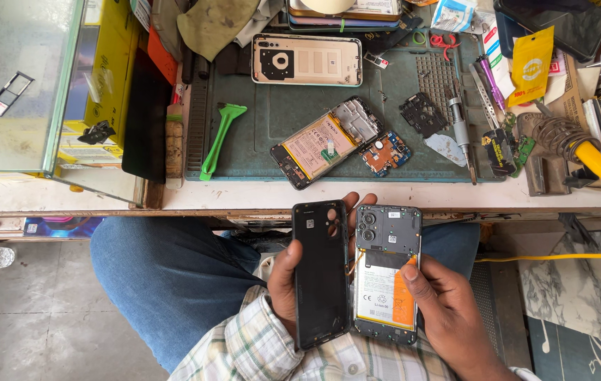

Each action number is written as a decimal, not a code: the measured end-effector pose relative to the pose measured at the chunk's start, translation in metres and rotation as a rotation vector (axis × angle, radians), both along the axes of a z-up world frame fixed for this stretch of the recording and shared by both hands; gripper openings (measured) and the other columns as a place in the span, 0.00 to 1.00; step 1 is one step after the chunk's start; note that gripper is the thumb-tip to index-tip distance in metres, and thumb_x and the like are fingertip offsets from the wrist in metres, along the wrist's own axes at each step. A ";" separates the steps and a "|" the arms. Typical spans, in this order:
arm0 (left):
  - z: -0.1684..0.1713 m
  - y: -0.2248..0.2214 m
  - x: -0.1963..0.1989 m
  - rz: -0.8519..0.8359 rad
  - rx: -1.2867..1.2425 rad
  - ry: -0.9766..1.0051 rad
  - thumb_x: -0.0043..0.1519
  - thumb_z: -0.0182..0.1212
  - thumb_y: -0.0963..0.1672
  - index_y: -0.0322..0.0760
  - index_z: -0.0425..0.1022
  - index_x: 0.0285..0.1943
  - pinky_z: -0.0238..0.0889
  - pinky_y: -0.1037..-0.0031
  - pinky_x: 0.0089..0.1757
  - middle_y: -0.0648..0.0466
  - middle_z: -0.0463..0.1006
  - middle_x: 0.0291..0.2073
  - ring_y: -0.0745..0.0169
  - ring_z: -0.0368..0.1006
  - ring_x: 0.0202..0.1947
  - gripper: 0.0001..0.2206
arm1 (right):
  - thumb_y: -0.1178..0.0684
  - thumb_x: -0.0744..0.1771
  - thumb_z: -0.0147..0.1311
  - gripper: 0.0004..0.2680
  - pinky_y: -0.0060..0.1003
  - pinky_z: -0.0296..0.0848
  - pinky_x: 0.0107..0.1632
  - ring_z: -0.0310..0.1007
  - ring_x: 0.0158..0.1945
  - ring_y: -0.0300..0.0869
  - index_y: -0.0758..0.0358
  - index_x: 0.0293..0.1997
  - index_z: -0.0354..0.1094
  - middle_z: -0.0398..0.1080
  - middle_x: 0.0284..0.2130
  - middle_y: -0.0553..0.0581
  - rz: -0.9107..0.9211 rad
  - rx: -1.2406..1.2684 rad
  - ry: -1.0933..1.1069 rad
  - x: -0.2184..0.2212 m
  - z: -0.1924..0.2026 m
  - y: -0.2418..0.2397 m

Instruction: The person handles a black smartphone, cleans its screen with a cloth, and then disassembles it by removing the back cover. They then pick up a disassembled phone and use a screwdriver to work on its internal components.

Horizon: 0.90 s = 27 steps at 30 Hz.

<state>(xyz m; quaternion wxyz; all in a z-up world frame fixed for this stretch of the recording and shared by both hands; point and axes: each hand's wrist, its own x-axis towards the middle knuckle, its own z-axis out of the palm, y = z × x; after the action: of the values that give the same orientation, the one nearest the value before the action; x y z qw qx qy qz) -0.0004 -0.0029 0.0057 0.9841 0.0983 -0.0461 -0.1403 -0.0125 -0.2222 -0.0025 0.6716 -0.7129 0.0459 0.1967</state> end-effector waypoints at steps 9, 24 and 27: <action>0.000 -0.013 0.005 0.154 0.405 -0.027 0.56 0.74 0.50 0.31 0.45 0.83 0.52 0.61 0.69 0.41 0.56 0.78 0.51 0.59 0.74 0.49 | 0.51 0.73 0.50 0.11 0.32 0.69 0.41 0.65 0.37 0.35 0.73 0.50 0.71 0.70 0.34 0.58 0.069 -0.090 -0.076 -0.001 -0.025 -0.009; 0.002 0.003 0.010 0.189 0.677 -0.018 0.58 0.39 0.29 0.30 0.45 0.81 0.50 0.70 0.66 0.46 0.56 0.77 0.57 0.58 0.72 0.36 | 0.58 0.67 0.56 0.17 0.35 0.74 0.53 0.74 0.50 0.36 0.72 0.62 0.66 0.76 0.49 0.57 0.096 0.220 0.079 0.024 -0.008 0.024; 0.006 0.007 0.011 0.211 0.667 -0.039 0.59 0.39 0.29 0.30 0.44 0.82 0.53 0.70 0.65 0.44 0.56 0.76 0.57 0.60 0.70 0.36 | 0.59 0.66 0.57 0.20 0.36 0.73 0.55 0.73 0.52 0.38 0.71 0.65 0.63 0.74 0.52 0.58 0.113 0.250 0.092 0.032 0.005 0.033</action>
<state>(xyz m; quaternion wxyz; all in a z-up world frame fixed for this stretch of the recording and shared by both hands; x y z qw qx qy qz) 0.0102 0.0038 0.0117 0.9059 0.4214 -0.0059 -0.0431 0.0190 -0.1897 0.0027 0.7403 -0.6153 0.0115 0.2706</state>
